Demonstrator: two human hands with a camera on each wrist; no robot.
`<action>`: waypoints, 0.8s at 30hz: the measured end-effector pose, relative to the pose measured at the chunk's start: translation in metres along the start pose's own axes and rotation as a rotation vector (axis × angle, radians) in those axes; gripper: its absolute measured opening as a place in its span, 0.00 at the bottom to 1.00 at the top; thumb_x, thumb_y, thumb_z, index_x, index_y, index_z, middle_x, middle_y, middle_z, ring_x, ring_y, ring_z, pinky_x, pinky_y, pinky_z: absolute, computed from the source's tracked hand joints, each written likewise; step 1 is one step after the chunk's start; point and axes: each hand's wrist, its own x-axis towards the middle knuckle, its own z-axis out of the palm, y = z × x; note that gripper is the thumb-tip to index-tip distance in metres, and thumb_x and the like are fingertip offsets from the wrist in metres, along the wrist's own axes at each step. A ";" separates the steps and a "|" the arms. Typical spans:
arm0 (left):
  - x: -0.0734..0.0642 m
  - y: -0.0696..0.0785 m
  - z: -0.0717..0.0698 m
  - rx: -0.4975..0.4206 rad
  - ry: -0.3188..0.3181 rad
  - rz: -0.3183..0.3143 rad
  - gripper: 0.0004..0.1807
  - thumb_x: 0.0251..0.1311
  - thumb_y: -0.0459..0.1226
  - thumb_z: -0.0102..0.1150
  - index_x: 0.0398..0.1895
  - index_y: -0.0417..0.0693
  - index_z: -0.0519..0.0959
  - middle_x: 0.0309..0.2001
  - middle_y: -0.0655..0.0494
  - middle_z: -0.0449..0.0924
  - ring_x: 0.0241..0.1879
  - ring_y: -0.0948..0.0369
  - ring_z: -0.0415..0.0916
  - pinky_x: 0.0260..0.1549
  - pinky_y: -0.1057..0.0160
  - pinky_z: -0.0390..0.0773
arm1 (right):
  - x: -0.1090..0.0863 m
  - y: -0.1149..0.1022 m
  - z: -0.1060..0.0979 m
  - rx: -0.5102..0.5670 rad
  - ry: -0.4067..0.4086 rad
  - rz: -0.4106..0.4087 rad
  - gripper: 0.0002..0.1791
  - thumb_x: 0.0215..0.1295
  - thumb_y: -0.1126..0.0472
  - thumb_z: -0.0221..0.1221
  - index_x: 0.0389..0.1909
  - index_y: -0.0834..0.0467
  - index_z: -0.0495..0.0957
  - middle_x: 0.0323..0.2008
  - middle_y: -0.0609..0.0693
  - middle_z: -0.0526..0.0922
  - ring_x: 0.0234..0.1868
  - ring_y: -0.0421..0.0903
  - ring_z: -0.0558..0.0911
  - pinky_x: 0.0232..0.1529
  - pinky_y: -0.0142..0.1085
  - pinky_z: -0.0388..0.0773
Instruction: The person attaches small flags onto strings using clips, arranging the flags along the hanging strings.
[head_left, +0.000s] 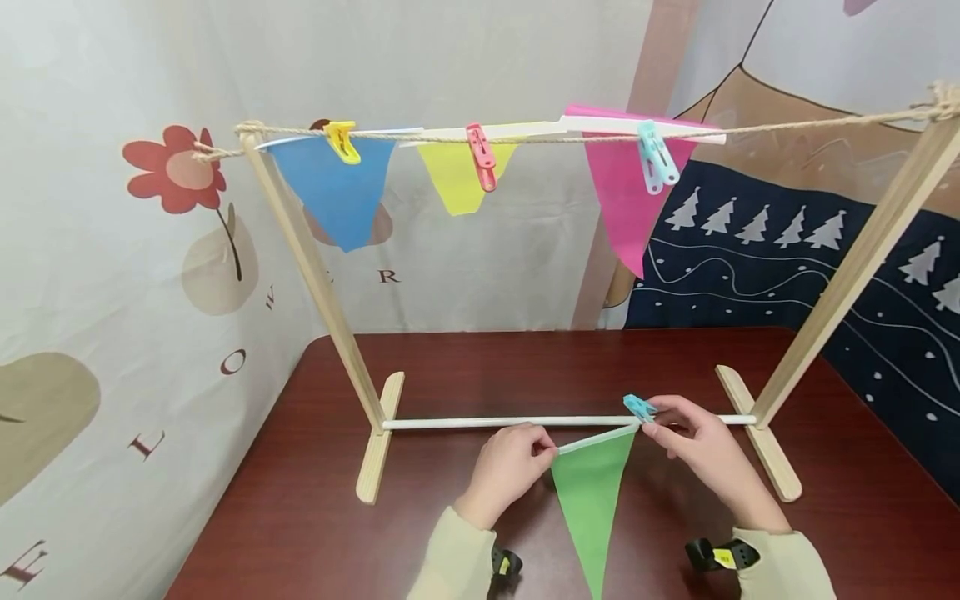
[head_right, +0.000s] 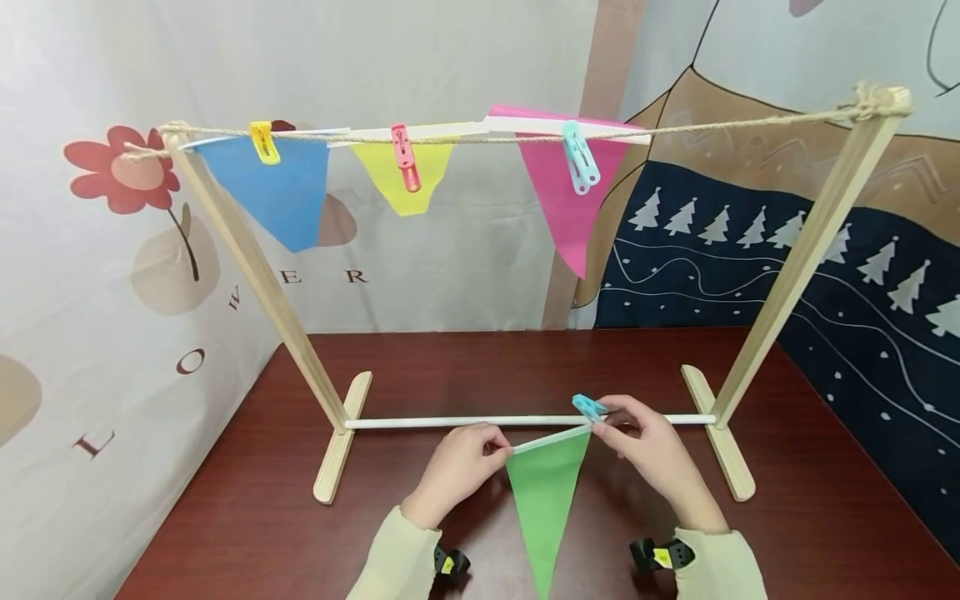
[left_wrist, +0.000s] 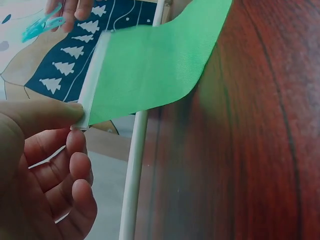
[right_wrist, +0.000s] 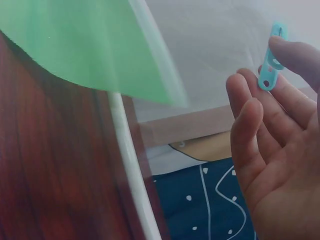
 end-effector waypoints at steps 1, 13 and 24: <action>0.001 0.000 0.000 0.005 0.000 0.005 0.03 0.51 0.44 0.60 0.23 0.65 0.80 0.20 0.75 0.69 0.21 0.73 0.66 0.21 0.73 0.65 | 0.000 -0.002 -0.001 -0.006 -0.007 0.002 0.20 0.60 0.51 0.59 0.51 0.53 0.72 0.40 0.52 0.79 0.35 0.49 0.80 0.28 0.36 0.77; 0.013 0.018 -0.007 0.066 0.007 0.093 0.03 0.52 0.41 0.59 0.26 0.63 0.80 0.21 0.74 0.71 0.19 0.74 0.64 0.19 0.74 0.64 | -0.001 -0.020 -0.018 0.052 -0.053 -0.123 0.17 0.64 0.58 0.56 0.53 0.54 0.71 0.38 0.51 0.80 0.31 0.41 0.80 0.27 0.35 0.76; 0.022 0.030 -0.025 0.130 0.058 0.151 0.05 0.51 0.40 0.59 0.23 0.63 0.80 0.20 0.73 0.72 0.16 0.70 0.66 0.15 0.72 0.63 | 0.001 -0.035 -0.033 0.049 -0.118 -0.166 0.16 0.65 0.61 0.54 0.52 0.57 0.70 0.35 0.59 0.79 0.29 0.42 0.78 0.26 0.34 0.76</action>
